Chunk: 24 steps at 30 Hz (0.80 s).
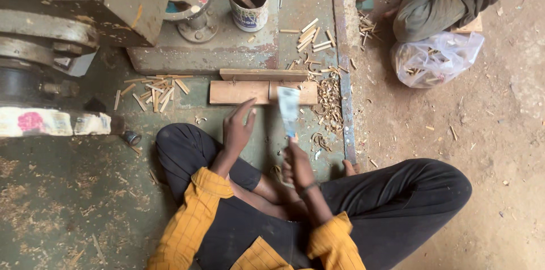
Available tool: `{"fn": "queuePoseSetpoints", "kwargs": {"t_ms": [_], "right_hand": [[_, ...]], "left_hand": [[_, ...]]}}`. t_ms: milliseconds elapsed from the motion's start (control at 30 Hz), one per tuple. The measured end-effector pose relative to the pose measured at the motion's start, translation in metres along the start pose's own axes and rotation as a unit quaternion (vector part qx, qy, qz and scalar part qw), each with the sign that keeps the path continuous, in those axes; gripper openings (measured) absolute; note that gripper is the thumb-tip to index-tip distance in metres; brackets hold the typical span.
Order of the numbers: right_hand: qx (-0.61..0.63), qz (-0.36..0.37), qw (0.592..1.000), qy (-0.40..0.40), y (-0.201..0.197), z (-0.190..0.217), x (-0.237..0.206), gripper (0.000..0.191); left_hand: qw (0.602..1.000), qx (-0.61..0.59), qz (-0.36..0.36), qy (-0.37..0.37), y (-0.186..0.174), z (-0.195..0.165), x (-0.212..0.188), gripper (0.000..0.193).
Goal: The person sits cross-legged on the floor and uses a chisel-like blade to shave and trim small wooden pieces resting on a board, occasionally picking up pieces by hand and repositioning them on the board.
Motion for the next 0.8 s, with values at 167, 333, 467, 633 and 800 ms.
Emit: {"fn": "queuePoseSetpoints", "kwargs": {"t_ms": [167, 333, 467, 633, 800], "right_hand": [[0.061, -0.059, 0.996, 0.034, -0.067, 0.024, -0.041, 0.043], [0.062, -0.082, 0.991, -0.087, -0.127, 0.086, -0.069, 0.037], [0.133, -0.122, 0.978, -0.109, -0.163, 0.102, -0.075, 0.036], [0.284, -0.036, 0.955, -0.071, -0.149, 0.1, -0.064, 0.035], [0.378, 0.091, 0.921, -0.002, -0.123, 0.098, -0.072, 0.031]], "left_hand": [[0.996, -0.032, 0.001, -0.084, 0.015, 0.015, 0.008, 0.025], [0.999, 0.016, -0.009, -0.044, 0.065, 0.023, 0.034, 0.019], [0.991, 0.09, -0.045, 0.084, 0.089, 0.012, 0.044, 0.029], [0.991, -0.021, 0.012, -0.13, 0.097, 0.038, 0.015, 0.018], [0.951, -0.115, 0.119, -0.261, 0.13, 0.005, -0.043, 0.044]]}}
Point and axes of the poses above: each hand's wrist, its own x-axis towards the middle knuckle, its own y-axis out of the palm, z = x × y, the point moved 10 cm from there along x, towards the middle knuckle, and after that the axes turned 13 degrees about -z, right-handed, at the moved point
